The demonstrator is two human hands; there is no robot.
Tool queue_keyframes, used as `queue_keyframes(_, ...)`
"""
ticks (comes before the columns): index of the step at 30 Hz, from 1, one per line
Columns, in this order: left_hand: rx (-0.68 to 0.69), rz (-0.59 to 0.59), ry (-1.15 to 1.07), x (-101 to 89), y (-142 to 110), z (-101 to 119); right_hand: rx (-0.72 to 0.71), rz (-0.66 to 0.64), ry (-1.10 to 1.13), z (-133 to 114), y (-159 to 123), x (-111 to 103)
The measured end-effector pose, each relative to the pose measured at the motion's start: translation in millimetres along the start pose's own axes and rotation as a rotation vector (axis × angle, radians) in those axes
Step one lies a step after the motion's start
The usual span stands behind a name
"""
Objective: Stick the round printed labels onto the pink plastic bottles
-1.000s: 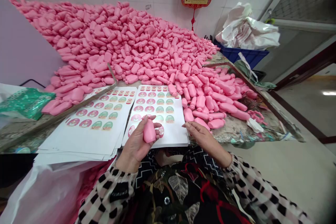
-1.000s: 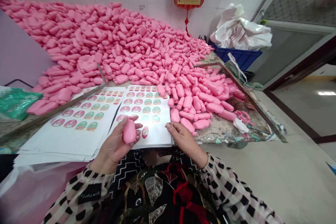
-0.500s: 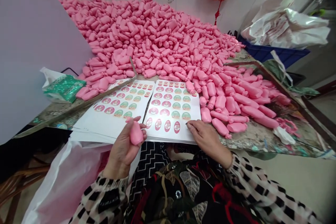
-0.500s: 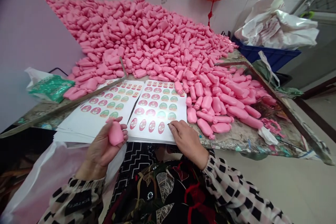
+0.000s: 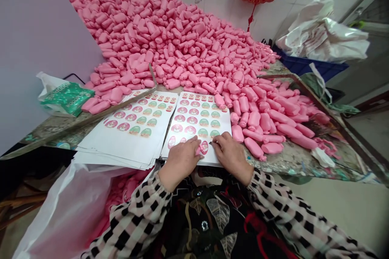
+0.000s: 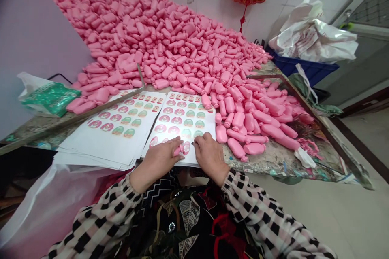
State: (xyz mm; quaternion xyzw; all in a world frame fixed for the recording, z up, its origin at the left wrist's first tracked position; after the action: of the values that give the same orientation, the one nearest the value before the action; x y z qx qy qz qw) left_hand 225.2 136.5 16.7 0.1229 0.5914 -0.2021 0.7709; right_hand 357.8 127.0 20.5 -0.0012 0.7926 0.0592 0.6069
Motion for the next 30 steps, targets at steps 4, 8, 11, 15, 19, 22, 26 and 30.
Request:
queue_keyframes(4, 0.006, -0.041, 0.0, 3.2, 2.8, -2.9, -0.012, 0.01, -0.029, -1.6, 0.6, 1.5)
queue_keyframes(8, 0.012, -0.032, -0.001, 5.0, 2.7, -3.9, -0.056, -0.003, -0.023, -2.6, 1.2, 2.3)
queue_keyframes(11, 0.028, -0.025, -0.001, 6.6, 2.5, -3.9, -0.071, -0.014, -0.008, -2.0, 0.9, 2.5)
queue_keyframes(15, 0.033, -0.022, -0.003, 7.1, 2.1, -4.5, -0.071, -0.013, -0.008, -2.2, 0.4, 2.3)
queue_keyframes(19, 0.044, -0.005, 0.015, 6.1, 1.4, -3.4, -0.087, -0.015, -0.028, -4.8, 1.4, 0.7)
queue_keyframes(22, 0.05, 0.002, 0.032, 6.0, 1.2, -2.3, -0.105, -0.039, -0.031, -4.9, 3.4, -0.3)
queue_keyframes(26, 0.043, 0.006, 0.042, 5.7, 1.3, -2.5, -0.121, -0.058, 0.021, -2.3, 3.4, -0.1)
queue_keyframes(30, 0.047, -0.021, 0.024, 6.7, 1.6, -3.1, -0.093, -0.032, 0.111, -0.4, -2.9, 4.4)
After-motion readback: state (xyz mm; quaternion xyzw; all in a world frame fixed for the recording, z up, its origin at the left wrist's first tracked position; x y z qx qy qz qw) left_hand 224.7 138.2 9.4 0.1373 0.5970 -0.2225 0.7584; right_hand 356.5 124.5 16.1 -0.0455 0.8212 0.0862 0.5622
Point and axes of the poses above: each hand's wrist, its own y-axis towards the middle knuckle, its own x-axis out of the palm, z = x × y, the point moved 8 cm from there along y, towards the middle knuckle, and after that the axes turned 4 degrees about y, right-handed, at the moved point
